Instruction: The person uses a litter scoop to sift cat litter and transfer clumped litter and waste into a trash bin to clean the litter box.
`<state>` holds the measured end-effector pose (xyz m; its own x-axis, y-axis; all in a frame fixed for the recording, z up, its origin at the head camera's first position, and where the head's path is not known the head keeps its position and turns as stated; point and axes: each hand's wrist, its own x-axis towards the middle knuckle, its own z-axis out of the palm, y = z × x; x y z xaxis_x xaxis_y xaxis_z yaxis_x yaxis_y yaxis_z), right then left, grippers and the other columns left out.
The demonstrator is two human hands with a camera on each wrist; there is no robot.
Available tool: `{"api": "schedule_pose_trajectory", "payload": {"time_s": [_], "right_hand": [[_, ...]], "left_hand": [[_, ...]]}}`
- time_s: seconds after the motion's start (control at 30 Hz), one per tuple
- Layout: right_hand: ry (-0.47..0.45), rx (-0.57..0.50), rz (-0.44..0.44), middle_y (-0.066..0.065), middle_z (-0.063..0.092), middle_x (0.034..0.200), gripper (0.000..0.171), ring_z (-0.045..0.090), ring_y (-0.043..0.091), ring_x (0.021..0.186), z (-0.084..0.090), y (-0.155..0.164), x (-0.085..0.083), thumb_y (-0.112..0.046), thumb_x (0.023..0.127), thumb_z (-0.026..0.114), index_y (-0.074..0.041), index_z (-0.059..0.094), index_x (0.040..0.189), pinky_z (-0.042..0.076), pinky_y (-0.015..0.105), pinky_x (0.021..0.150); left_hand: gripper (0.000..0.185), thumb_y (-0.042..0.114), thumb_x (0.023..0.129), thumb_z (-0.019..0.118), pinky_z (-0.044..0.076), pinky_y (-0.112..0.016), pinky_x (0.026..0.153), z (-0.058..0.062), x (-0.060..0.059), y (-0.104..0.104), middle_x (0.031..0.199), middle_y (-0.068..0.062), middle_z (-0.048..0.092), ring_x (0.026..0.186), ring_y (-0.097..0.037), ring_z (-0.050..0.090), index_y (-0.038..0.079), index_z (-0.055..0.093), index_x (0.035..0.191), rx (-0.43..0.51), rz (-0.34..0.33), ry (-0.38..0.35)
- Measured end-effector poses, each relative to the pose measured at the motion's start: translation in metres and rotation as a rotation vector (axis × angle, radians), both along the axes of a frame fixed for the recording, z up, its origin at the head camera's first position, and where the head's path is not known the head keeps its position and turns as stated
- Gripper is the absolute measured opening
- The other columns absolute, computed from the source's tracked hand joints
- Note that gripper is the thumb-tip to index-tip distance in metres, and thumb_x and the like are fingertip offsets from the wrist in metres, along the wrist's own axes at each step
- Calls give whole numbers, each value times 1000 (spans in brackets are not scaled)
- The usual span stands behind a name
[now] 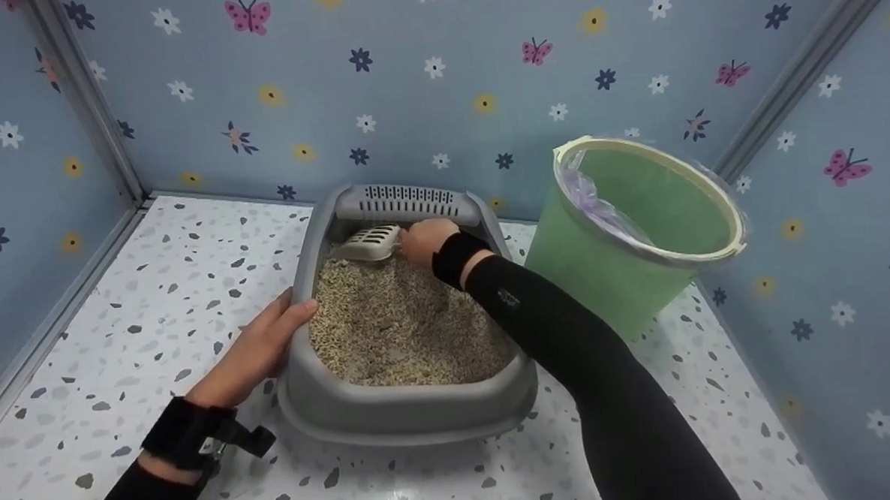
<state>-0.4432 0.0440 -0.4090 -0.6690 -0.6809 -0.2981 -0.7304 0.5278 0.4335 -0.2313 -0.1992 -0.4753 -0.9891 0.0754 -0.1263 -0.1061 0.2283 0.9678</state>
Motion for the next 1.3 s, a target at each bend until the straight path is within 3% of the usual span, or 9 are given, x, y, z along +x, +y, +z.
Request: {"api": "schedule_pose_trajectory", "payload": {"time_s": [0.2, 0.47, 0.57, 0.67, 0.77, 0.83, 0.93, 1.1, 1.3], "right_hand": [[-57, 23, 52, 5, 54, 73, 33, 44, 17, 61, 16, 11, 18, -12, 120, 49, -8, 70, 95, 44, 33, 62], [-184, 82, -34, -1, 33, 67, 44, 30, 15, 61, 48, 18, 36, -9, 117, 51, -15, 43, 75, 30, 33, 62], [-170, 66, -36, 0, 37, 69, 36, 32, 16, 63, 54, 18, 33, -9, 117, 51, -11, 55, 81, 32, 34, 63], [-117, -5, -9, 6, 55, 76, 26, 43, 19, 64, 50, 17, 27, -10, 119, 47, -3, 71, 115, 39, 35, 63], [-88, -68, 28, 21, 72, 112, 41, 62, 26, 72, 37, 14, 19, -11, 122, 41, -4, 55, 160, 53, 39, 63], [-75, -83, 48, 28, 67, 137, 50, 70, 32, 83, 28, 12, 12, -9, 122, 40, -8, 39, 172, 62, 42, 68], [-46, -80, 60, 31, 53, 158, 58, 74, 35, 94, 16, 9, 4, -4, 121, 42, -13, 30, 176, 67, 45, 76], [13, -21, 19, 27, 52, 160, 56, 73, 32, 93, 4, 6, -6, -12, 122, 42, -20, 31, 177, 67, 44, 77], [9, -9, -30, 21, 69, 131, 40, 74, 32, 99, 7, 6, -5, -22, 123, 43, -8, 59, 158, 69, 48, 80]], "left_hand": [[92, 71, 111, 48, 63, -50, 92, 3, 0, -3, 163, -35, 44, 117, -40, 70, 25, 8, 180, -24, 7, -6], [93, 69, 112, 47, 60, -56, 101, 3, -3, -5, 171, -36, 34, 131, -47, 64, 21, 6, 180, -27, 3, 2], [94, 68, 112, 48, 59, -55, 104, 2, -4, -4, 173, -36, 30, 136, -48, 61, 19, 5, 180, -13, 1, 3], [93, 67, 112, 49, 60, -51, 102, 1, -4, -4, 170, -34, 36, 134, -45, 63, 20, 6, 180, 8, 6, -7], [92, 66, 112, 50, 59, -51, 101, -1, -5, -2, 166, -34, 42, 133, -45, 63, 22, 8, 180, 22, 10, -9], [91, 67, 112, 50, 57, -56, 105, -2, -5, 0, 167, -33, 42, 136, -46, 61, 23, 9, 180, 20, 8, -5], [89, 66, 112, 50, 50, -65, 115, -3, -5, 3, 172, -33, 35, 144, -49, 54, 24, 11, 180, 19, -1, 12], [89, 64, 113, 50, 42, -70, 121, -3, -5, 6, 176, -33, 28, 151, -52, 47, 22, 10, 180, 32, -11, 34], [87, 63, 114, 50, 51, -67, 114, -1, -2, 3, 168, -34, 40, 140, -50, 59, 22, 11, 180, 46, -16, 33]]}}
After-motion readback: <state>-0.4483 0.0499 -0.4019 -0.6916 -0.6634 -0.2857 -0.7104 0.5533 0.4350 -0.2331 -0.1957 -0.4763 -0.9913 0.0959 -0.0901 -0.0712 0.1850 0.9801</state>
